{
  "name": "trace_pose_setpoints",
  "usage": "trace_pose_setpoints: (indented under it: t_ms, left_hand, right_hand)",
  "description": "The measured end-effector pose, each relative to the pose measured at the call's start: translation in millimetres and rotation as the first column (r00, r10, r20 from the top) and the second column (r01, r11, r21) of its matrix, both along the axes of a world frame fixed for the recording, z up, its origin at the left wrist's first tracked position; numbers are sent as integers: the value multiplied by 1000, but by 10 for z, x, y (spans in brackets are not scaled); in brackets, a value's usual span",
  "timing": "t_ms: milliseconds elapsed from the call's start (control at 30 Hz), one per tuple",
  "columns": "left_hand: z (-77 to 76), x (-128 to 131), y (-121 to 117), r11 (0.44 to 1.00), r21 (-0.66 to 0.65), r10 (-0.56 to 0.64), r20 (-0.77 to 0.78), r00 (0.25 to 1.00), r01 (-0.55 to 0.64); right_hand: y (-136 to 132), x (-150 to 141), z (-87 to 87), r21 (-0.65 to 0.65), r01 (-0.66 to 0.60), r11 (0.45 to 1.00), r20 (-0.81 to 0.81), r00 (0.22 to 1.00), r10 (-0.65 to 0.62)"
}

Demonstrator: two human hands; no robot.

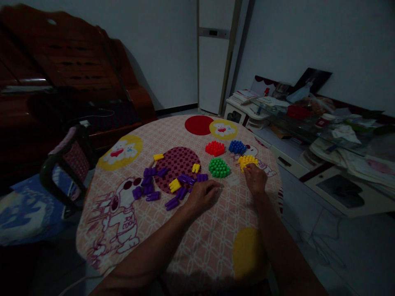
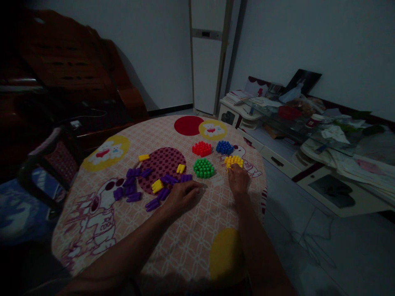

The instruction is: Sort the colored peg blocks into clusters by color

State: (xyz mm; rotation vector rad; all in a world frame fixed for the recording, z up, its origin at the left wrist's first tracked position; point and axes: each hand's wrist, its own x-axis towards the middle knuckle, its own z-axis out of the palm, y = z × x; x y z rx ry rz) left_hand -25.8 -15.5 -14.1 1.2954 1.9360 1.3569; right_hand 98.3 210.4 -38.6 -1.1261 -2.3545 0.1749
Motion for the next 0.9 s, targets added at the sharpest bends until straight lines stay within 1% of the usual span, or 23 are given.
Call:
trace_pose_setpoints:
  t_ms: [167, 267, 300, 367, 433, 500, 533, 600, 633, 700, 800, 900]
  left_hand:
    - [-23, -11, 24, 1000, -6, 12, -48, 999, -13]
    - [-15, -118, 38, 999, 3, 44, -95, 995, -44]
    - [8, -185, 28, 997, 2, 76, -121, 990, -76]
    - [90, -372, -33, 984, -17, 171, -193, 966, -177]
    - [200, -616, -159, 948, -50, 286, -290, 913, -313]
    - [295, -879, -332, 907, -135, 330, -364, 871, -400]
    - [323, -1000, -425, 894, -179, 319, -393, 863, -412]
    - [333, -1188, -589, 879, -273, 263, -410, 874, -392]
    - [318, -1248, -651, 873, -332, 220, -387, 895, -357]
    - [269, -1302, -724, 868, -408, 151, -324, 934, -282]
    - [220, -1277, -736, 875, -431, 99, -283, 954, -219]
    - [225, -1257, -729, 879, -449, 34, -281, 959, -163]
  right_hand:
    - [-23, 2, -11, 4, 55, 998, -21, 998, -55]
    - [-58, 15, -15, 18, 58, 998, -75, 996, -57]
    - [-70, 21, -18, 22, 49, 999, -99, 994, -46]
    - [-90, 37, -26, 33, 21, 999, -149, 989, -16]
    - [-106, 52, -34, 39, -1, 999, -190, 982, 8]
    - [-115, 64, -40, 32, -10, 999, -222, 975, 17]
    - [-118, 67, -41, 25, -13, 1000, -236, 972, 18]
    - [-120, 69, -42, 9, -17, 1000, -261, 965, 19]
    - [-120, 69, -41, 3, -22, 1000, -272, 962, 22]
    - [-120, 64, -37, -1, -46, 999, -290, 956, 44]
    - [-134, 49, -26, -3, -79, 997, -312, 947, 75]
    - [-193, 20, -2, -17, -96, 995, -326, 941, 85]
